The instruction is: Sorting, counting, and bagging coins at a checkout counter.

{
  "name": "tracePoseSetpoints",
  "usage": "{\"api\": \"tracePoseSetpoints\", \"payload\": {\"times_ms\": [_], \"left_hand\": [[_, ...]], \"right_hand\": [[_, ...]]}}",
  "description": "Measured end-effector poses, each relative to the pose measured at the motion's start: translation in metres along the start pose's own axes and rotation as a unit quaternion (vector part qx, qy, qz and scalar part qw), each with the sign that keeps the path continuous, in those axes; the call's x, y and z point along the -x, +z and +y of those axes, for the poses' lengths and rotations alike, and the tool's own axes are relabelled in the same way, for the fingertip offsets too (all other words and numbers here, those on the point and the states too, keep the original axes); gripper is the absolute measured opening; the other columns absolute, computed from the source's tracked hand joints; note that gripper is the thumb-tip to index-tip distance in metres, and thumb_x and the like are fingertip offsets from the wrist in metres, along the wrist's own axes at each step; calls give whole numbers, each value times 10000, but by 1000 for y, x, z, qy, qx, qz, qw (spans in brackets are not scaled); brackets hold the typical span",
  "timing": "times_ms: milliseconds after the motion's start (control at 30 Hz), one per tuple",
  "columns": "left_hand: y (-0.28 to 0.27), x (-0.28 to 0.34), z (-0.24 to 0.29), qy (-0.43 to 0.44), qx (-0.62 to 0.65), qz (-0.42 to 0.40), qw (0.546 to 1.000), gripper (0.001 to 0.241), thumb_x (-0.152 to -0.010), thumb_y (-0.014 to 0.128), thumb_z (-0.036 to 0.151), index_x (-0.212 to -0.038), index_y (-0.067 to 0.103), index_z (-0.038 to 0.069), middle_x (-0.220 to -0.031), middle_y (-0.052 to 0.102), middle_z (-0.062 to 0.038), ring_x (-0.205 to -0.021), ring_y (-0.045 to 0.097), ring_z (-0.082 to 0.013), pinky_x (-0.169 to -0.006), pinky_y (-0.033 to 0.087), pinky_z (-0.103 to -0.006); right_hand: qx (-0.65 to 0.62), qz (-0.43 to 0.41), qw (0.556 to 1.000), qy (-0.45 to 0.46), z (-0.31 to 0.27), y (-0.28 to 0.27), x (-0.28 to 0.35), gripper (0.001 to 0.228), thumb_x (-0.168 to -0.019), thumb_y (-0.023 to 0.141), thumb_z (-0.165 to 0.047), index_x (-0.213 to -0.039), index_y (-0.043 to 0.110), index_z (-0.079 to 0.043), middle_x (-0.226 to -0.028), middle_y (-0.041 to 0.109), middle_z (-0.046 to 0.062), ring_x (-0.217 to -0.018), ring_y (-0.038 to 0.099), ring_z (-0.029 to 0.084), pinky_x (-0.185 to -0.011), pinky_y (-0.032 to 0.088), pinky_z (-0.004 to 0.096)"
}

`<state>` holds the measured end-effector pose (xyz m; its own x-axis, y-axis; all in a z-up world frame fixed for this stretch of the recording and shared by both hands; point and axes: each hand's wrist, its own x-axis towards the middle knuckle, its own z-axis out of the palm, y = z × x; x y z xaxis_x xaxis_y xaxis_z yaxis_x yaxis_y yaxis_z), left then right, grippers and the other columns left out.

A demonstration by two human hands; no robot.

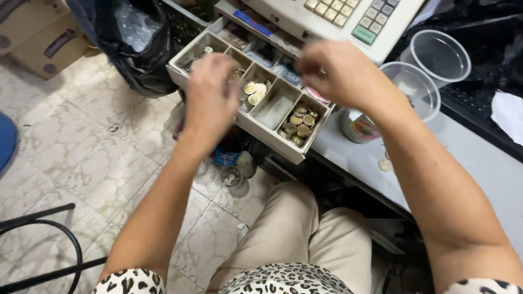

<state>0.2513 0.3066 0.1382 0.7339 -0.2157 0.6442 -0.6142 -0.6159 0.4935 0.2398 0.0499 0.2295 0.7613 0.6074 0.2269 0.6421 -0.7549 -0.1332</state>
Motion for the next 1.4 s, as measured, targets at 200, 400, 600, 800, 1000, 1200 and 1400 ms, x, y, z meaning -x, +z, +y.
{"api": "tracePoseSetpoints", "payload": {"times_ms": [200,400,600,800,1000,1200,1400], "left_hand": [[57,22,68,58,-41,-175,982,66,-735,764,183,-776,778,132,-1118,521,-58,-1112,483,-345,-882,482,-555],[68,4,77,74,-252,-201,944,142,-717,741,183,-832,807,132,-1119,559,-85,-1072,500,-339,-781,540,-527],[82,5,54,141,-232,-197,942,141,-767,736,138,-876,811,90,-1144,533,-87,-1024,557,-343,-695,599,-480],[68,-9,71,103,-255,-272,922,152,-840,815,308,-940,816,193,-1209,510,-41,-1109,548,-350,-789,596,-443],[70,-3,62,153,-255,-274,914,143,-918,771,258,-973,797,128,-1195,533,-59,-1121,605,-325,-751,606,-409],[59,-8,97,96,-202,-321,920,256,-1001,701,159,-1108,737,-71,-1252,538,-236,-1097,537,-382,-853,608,-531],[54,-7,104,84,-199,-353,910,256,-1040,663,155,-1075,729,-90,-1268,573,-236,-1095,606,-355,-871,650,-499]], "right_hand": [[157,-149,963,163,-12,39,43,221,-876,713,-386,-829,735,-172,-770,726,91,-763,735,348,-659,605,502],[221,-97,960,141,21,105,17,115,-804,682,-236,-701,725,-205,-666,712,47,-673,749,307,-577,595,499],[308,111,937,119,-4,111,34,77,-690,696,-246,-636,732,-288,-620,708,2,-650,716,256,-595,496,444],[41,272,951,139,-63,61,105,183,-923,602,-225,-814,663,-91,-812,586,60,-800,635,316,-650,483,461],[-49,253,932,255,-74,70,252,46,-868,687,-90,-867,730,-75,-808,667,114,-816,680,332,-758,568,420],[224,193,888,353,8,78,345,190,-982,672,-142,-821,746,-75,-769,596,96,-713,557,334,-595,452,479],[-13,281,877,389,-14,35,381,232,-1015,574,-2,-1186,728,31,-1079,720,163,-1009,652,284,-934,517,407]]}}
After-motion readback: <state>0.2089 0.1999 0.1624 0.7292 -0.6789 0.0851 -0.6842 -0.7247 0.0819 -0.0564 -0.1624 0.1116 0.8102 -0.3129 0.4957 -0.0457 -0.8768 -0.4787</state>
